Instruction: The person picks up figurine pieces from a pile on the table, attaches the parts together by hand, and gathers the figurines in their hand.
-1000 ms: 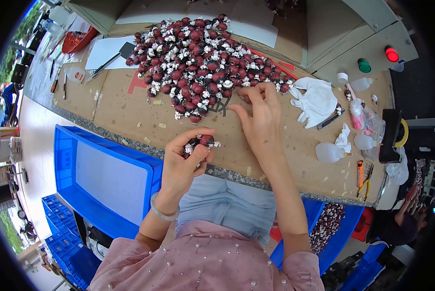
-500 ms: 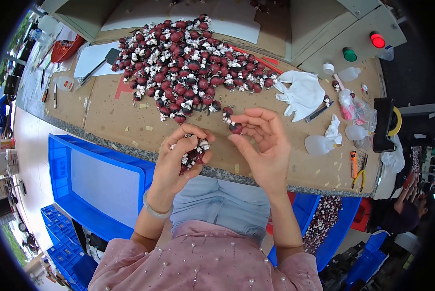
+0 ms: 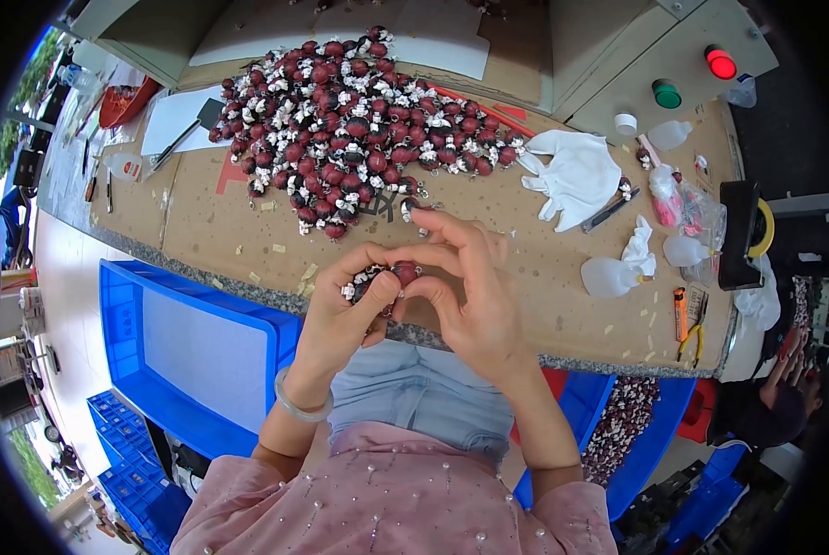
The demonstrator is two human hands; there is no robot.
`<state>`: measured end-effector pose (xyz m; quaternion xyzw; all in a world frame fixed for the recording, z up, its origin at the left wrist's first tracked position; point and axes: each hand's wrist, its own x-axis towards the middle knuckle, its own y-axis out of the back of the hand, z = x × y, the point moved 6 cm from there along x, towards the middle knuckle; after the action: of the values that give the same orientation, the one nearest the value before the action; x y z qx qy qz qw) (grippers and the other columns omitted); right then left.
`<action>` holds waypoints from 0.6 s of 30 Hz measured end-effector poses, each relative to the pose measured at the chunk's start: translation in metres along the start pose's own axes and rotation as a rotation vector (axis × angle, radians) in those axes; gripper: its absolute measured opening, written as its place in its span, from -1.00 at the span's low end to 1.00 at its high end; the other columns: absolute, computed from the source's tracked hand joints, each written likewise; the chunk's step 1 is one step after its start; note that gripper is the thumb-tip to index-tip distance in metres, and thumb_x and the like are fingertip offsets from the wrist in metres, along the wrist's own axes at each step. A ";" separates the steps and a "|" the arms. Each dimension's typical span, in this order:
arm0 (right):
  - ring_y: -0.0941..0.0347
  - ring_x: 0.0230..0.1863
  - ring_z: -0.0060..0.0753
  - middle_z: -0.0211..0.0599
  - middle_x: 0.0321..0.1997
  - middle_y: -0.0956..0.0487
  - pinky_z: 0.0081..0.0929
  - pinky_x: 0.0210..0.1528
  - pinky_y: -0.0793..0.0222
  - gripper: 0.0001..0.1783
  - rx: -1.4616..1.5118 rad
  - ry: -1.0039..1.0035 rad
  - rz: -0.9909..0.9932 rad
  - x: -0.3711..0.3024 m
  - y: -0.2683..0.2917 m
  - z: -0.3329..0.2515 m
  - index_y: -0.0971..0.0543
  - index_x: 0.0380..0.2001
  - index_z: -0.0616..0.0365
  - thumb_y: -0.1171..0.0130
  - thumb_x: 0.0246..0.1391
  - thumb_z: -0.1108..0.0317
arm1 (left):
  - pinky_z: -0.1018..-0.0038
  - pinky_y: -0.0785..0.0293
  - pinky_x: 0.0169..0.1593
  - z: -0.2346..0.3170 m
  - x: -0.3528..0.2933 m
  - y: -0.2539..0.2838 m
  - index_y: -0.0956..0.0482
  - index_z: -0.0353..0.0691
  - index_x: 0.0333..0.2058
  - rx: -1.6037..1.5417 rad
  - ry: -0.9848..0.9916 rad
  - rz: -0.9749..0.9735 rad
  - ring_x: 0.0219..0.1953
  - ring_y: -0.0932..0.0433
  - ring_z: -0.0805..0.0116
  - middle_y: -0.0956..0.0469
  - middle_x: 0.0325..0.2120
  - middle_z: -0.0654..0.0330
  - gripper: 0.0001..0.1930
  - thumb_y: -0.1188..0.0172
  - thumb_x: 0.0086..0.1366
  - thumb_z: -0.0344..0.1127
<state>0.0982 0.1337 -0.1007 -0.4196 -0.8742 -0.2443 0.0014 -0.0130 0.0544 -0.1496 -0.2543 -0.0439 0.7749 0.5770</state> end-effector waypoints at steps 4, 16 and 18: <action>-0.41 -0.12 -0.41 -0.31 -0.16 -0.59 -0.48 -0.02 -0.30 -0.57 0.160 -0.069 -0.052 0.027 -0.002 0.012 -0.41 -0.04 0.25 -0.21 -0.03 0.54 | 0.74 0.02 -0.72 0.000 -0.003 0.008 -0.47 -0.25 -0.30 -0.101 0.120 -0.026 -0.64 -0.31 0.72 -0.44 -0.58 0.30 -0.76 -0.03 0.37 -0.17; -0.53 -0.35 -0.36 -0.23 -0.30 -0.55 -0.47 -0.31 -0.44 -0.52 -0.235 -0.198 0.163 0.016 0.010 0.024 -0.52 -0.11 0.25 -0.37 -0.19 0.47 | 0.76 -0.01 -0.73 -0.014 -0.004 0.012 -0.42 -0.20 -0.27 -0.653 0.258 -0.108 -0.50 -0.41 0.52 -0.41 -0.42 0.28 -0.62 0.13 0.41 0.03; -0.54 -0.31 -0.47 -0.23 -0.26 -0.57 -0.54 -0.26 -0.47 -0.52 0.081 -0.289 0.212 0.003 0.014 0.022 -0.50 -0.06 0.26 -0.33 -0.13 0.51 | 0.77 -0.01 -0.73 -0.014 -0.004 0.009 -0.40 -0.20 -0.25 -0.688 0.266 -0.117 -0.49 -0.39 0.51 -0.41 -0.41 0.27 -0.64 0.14 0.41 0.01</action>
<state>0.1109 0.1527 -0.1140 -0.5396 -0.8253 -0.1448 -0.0816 -0.0143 0.0444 -0.1634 -0.5288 -0.2412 0.6406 0.5019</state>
